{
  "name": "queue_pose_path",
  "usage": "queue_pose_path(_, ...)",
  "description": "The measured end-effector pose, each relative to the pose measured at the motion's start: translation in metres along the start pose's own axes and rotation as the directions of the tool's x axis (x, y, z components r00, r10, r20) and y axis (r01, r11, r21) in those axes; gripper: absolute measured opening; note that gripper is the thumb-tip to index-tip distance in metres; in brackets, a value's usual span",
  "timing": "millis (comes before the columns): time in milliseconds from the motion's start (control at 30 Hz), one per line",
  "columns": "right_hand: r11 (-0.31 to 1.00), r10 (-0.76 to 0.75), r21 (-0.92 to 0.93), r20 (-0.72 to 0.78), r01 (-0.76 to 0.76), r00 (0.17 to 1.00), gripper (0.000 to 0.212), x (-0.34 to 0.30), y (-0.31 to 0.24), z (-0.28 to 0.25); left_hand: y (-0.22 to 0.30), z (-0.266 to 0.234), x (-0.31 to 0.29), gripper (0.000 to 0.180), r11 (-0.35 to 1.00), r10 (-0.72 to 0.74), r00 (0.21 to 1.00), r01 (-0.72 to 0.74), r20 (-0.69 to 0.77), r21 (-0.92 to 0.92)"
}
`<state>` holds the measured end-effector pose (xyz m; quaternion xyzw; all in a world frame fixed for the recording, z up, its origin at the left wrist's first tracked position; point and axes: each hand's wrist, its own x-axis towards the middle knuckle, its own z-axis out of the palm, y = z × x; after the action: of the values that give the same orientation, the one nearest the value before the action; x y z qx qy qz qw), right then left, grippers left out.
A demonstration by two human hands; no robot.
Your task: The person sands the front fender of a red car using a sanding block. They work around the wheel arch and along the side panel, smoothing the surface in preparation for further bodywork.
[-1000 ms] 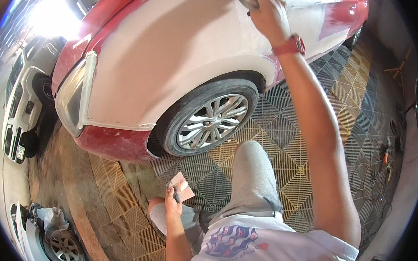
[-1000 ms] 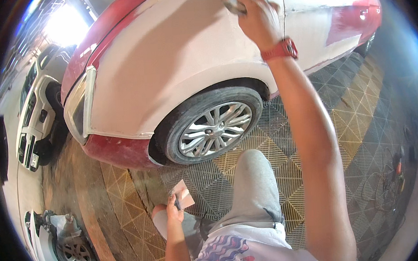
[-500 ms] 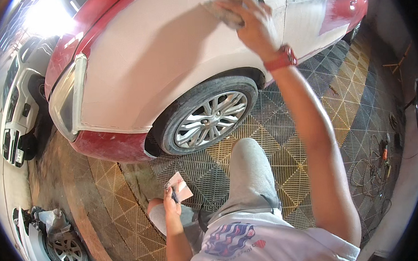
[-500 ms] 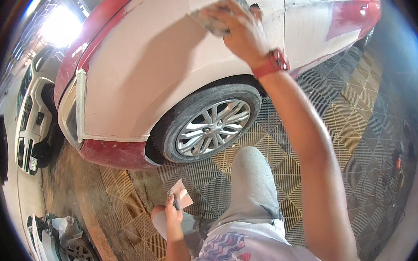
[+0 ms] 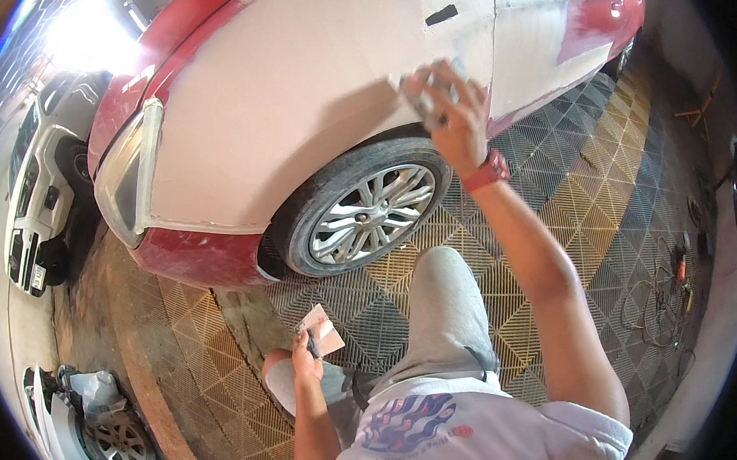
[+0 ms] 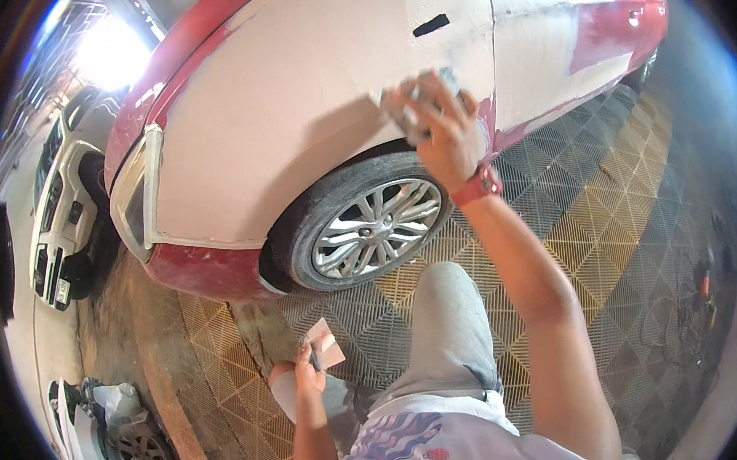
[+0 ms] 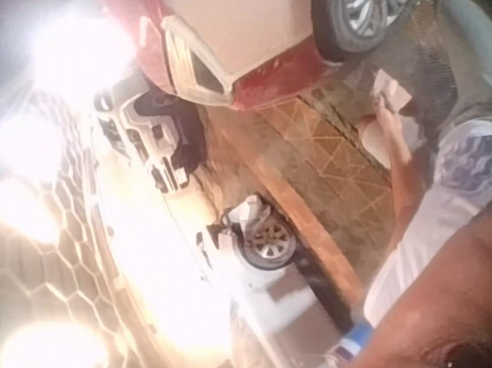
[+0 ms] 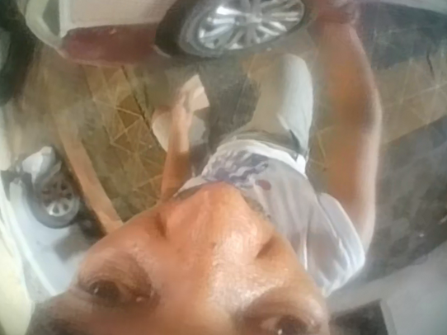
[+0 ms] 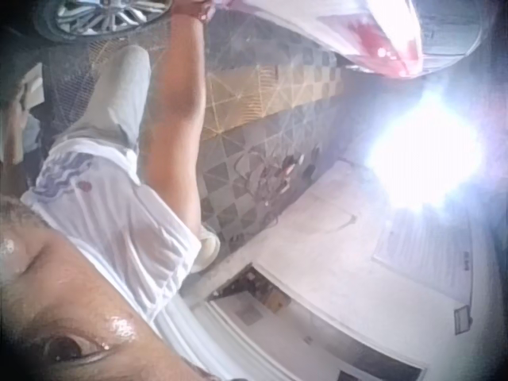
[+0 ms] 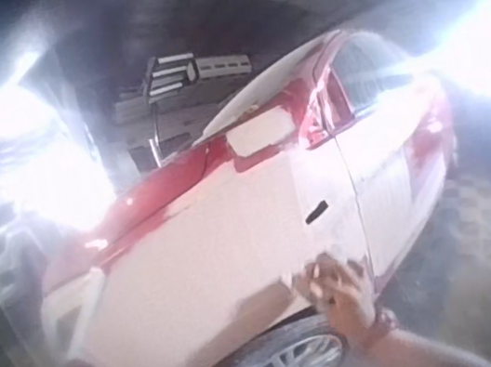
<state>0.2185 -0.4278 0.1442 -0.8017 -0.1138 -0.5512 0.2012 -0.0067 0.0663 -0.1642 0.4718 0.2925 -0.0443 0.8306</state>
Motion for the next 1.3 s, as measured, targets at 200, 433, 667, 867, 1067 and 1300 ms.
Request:
queue_pose_path(200,0.958,-0.275,-0.127,-0.160,0.257,0.948,0.031,0.176,0.000,-0.019,0.008,0.008,-0.019,0.046,1.000,-0.005,1.000,0.006,-0.027,0.027)
queue_pose_path(433,0.978,-0.147,0.141,-0.035,0.150,0.989,0.027,0.214,0.013,0.003,0.005,0.006,-0.015,0.046,0.999,0.043,0.999,-0.043,0.008,0.029)
queue_pose_path(667,0.996,0.001,0.090,0.208,-0.021,0.978,0.074,0.074,-0.031,0.006,0.009,-0.005,-0.011,0.047,0.999,0.018,1.000,-0.017,-0.017,0.047)
queue_pose_path(867,0.997,0.074,-0.035,0.277,-0.067,0.958,0.083,-0.036,-0.037,0.010,0.005,-0.001,-0.004,0.042,0.999,0.001,0.999,-0.003,0.035,0.043)
queue_pose_path(1067,0.974,0.220,0.071,-0.037,-0.217,0.975,0.049,-0.018,0.001,0.001,0.000,-0.007,0.002,0.043,0.999,0.010,1.000,-0.011,0.013,0.031)
queue_pose_path(1300,0.904,0.418,0.113,-0.025,-0.413,0.908,0.046,0.073,0.064,-0.005,0.007,0.007,-0.013,0.044,0.998,0.004,1.000,-0.003,-0.005,0.059)
